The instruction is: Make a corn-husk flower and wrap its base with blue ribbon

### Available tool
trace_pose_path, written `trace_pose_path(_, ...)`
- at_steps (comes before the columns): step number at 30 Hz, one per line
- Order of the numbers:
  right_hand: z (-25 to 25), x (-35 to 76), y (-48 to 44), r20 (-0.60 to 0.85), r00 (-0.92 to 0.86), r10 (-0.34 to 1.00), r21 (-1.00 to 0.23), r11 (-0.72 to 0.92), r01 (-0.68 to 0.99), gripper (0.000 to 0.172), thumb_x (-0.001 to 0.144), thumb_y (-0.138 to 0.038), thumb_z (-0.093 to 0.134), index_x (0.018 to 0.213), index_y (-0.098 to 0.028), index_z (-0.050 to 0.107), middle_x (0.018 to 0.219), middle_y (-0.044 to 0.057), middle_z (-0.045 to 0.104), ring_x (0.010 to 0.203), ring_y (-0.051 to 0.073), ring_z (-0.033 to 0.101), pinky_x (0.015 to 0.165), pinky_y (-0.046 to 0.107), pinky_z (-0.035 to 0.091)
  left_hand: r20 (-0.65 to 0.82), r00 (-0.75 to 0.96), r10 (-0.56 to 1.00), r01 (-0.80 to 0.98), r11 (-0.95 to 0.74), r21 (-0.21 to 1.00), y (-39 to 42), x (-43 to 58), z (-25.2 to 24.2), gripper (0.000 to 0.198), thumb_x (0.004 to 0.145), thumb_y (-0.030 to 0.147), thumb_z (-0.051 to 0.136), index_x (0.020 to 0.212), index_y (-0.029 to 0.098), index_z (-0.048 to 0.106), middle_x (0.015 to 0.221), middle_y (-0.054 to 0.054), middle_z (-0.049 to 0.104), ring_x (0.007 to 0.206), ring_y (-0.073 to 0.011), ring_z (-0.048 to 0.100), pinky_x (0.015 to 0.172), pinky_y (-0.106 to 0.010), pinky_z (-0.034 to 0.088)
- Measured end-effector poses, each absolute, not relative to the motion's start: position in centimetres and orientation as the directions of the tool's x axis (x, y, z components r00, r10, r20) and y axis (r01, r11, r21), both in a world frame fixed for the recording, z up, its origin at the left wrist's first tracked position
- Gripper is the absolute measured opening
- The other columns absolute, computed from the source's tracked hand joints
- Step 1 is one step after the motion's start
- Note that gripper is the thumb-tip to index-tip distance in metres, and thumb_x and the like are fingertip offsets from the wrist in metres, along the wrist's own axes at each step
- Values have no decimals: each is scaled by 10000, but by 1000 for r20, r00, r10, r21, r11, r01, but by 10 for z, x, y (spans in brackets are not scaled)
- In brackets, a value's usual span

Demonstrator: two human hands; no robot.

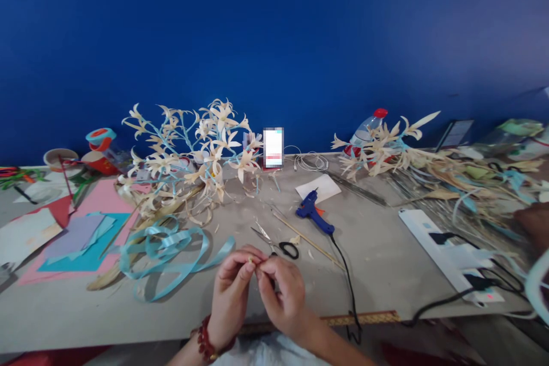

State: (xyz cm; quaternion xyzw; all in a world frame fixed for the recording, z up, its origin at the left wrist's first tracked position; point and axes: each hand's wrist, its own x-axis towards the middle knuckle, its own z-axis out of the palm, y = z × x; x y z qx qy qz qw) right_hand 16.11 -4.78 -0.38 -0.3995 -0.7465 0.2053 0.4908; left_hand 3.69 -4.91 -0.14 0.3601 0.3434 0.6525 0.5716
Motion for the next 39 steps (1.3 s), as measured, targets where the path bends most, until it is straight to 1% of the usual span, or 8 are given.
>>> trace_pose_path(4,-4,161,-48,579,-200,791,-686,605,405,86,936,-171,453,899,-221,512,744,15,599,693,165,584,680,278,455,57,-95,994,-516,-98,851,-50,39,1,70,856,227,679,827,199,736,900,-43,695,902,-170,628,829,-266,516)
trace_pose_path(8,-1,160,-47,600,-187,778,-669,616,416,83,939,-167,462,919,-218,524,766,21,614,722,169,598,709,281,463,41,-116,992,-505,-95,858,-50,41,-1,72,858,229,679,844,203,745,917,-42,706,928,-172,631,854,-266,512)
trace_pose_path(14,2,161,-45,596,-168,785,-678,604,419,91,936,-151,473,923,-220,531,766,20,630,716,170,606,702,279,468,-52,-92,994,-533,-5,846,-50,43,0,87,857,247,681,850,195,749,923,-47,714,912,-175,643,843,-271,524)
trace_pose_path(20,8,163,-42,610,-207,765,-638,629,443,95,930,-146,474,909,-216,536,735,24,633,675,172,608,676,283,469,-57,-121,991,-544,-18,839,-49,41,-1,58,829,243,714,846,205,754,916,-44,723,916,-173,651,858,-271,524)
trace_pose_path(24,9,163,-41,614,-225,757,-620,638,457,91,928,-151,478,884,-215,527,692,18,615,625,170,588,629,281,454,-56,-139,989,-532,-27,847,-49,41,-2,59,812,255,731,834,203,749,902,-36,701,887,-156,645,819,-236,523)
trace_pose_path(28,6,162,-42,618,-218,755,-616,638,462,108,930,-142,465,873,-214,522,706,26,628,642,174,597,639,285,459,-56,-138,989,-524,-25,851,-48,41,-1,75,808,272,734,814,198,741,918,-30,677,864,-137,631,788,-206,515)
trace_pose_path(33,4,161,-42,617,-212,758,-626,636,451,109,930,-146,460,878,-216,526,712,29,635,650,177,610,641,286,473,-51,-149,987,-491,-29,871,-48,42,1,79,811,279,730,803,200,736,908,-34,686,877,-153,632,811,-232,514)
trace_pose_path(39,4,161,-39,561,-220,798,-654,590,472,112,933,-144,480,948,-214,565,819,54,700,752,190,666,713,300,505,-134,-138,981,-524,43,850,-45,42,1,106,803,292,734,822,187,734,892,-44,706,858,-171,644,819,-273,518)
